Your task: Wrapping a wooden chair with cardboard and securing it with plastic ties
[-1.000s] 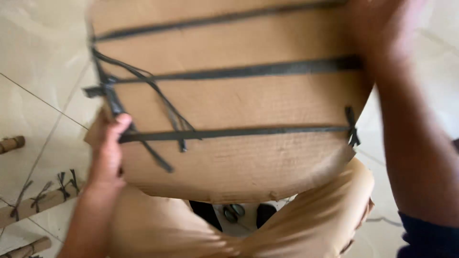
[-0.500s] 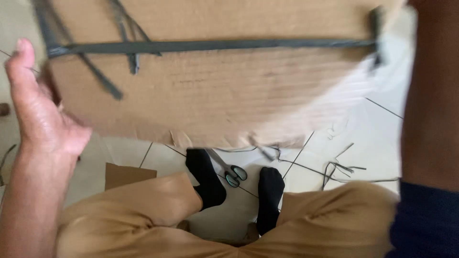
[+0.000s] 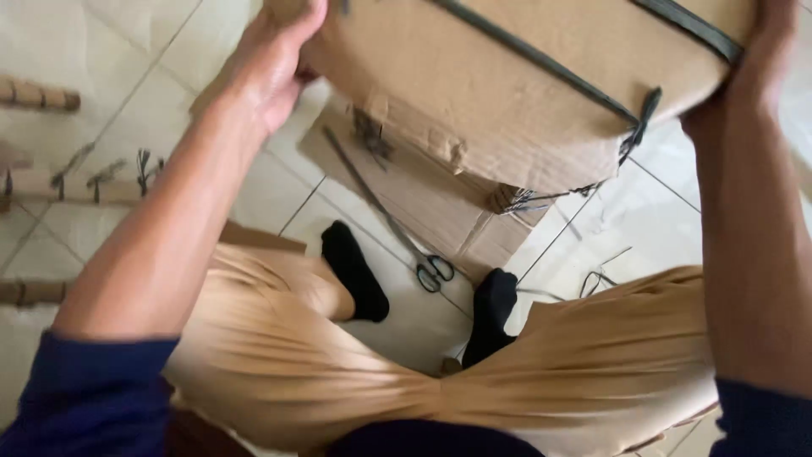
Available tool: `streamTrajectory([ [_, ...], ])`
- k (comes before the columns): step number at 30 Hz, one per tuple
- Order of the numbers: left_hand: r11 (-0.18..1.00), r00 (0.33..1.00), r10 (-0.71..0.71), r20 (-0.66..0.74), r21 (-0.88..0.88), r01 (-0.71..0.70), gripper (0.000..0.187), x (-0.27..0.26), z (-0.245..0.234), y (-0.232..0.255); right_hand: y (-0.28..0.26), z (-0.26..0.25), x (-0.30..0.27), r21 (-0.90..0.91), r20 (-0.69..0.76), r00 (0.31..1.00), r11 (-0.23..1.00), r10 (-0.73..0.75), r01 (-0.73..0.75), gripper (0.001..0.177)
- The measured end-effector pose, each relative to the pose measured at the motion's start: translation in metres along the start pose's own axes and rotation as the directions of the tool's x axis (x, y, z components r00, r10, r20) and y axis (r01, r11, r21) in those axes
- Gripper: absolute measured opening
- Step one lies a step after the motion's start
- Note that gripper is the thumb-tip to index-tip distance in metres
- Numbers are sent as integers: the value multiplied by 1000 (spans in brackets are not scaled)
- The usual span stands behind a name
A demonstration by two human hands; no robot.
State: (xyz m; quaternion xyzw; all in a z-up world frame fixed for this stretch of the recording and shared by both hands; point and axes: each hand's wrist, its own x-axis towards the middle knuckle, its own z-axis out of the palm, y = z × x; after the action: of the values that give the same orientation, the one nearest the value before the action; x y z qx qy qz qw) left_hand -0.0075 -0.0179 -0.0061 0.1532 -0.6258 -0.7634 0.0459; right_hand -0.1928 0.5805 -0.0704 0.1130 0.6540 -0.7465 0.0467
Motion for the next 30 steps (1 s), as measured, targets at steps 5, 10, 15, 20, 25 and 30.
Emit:
streamTrajectory([
  [5, 994, 983, -58, -172, 82, 73, 61, 15, -15, -39, -18, 148, -119, 135, 35, 999, 990, 42, -46, 104],
  [10, 924, 753, -309, -581, 6, 383, 69, -14, -10, -185, -7, 133, -112, 136, 94, 995, 991, -10, -3, 115],
  [15, 271, 929, -139, -343, 889, 369, 47, -67, -60, -430, -6, 127, -103, 41, 162, 982, 995, -98, 92, 108],
  [20, 280, 947, 109, -302, 924, 262, 33, -84, -45, -474, -1, 122, -86, 113, 325, 881, 939, -344, 325, 80],
  [25, 677, 717, 95, -690, 573, 462, 10, -42, -72, -432, -25, 150, -113, -111, -101, 980, 981, -169, 158, 77],
  [30, 894, 468, 411, -782, 447, -38, 6, 6, -67, -238, -18, 126, -85, -439, -156, 669, 658, -727, 612, 62],
])
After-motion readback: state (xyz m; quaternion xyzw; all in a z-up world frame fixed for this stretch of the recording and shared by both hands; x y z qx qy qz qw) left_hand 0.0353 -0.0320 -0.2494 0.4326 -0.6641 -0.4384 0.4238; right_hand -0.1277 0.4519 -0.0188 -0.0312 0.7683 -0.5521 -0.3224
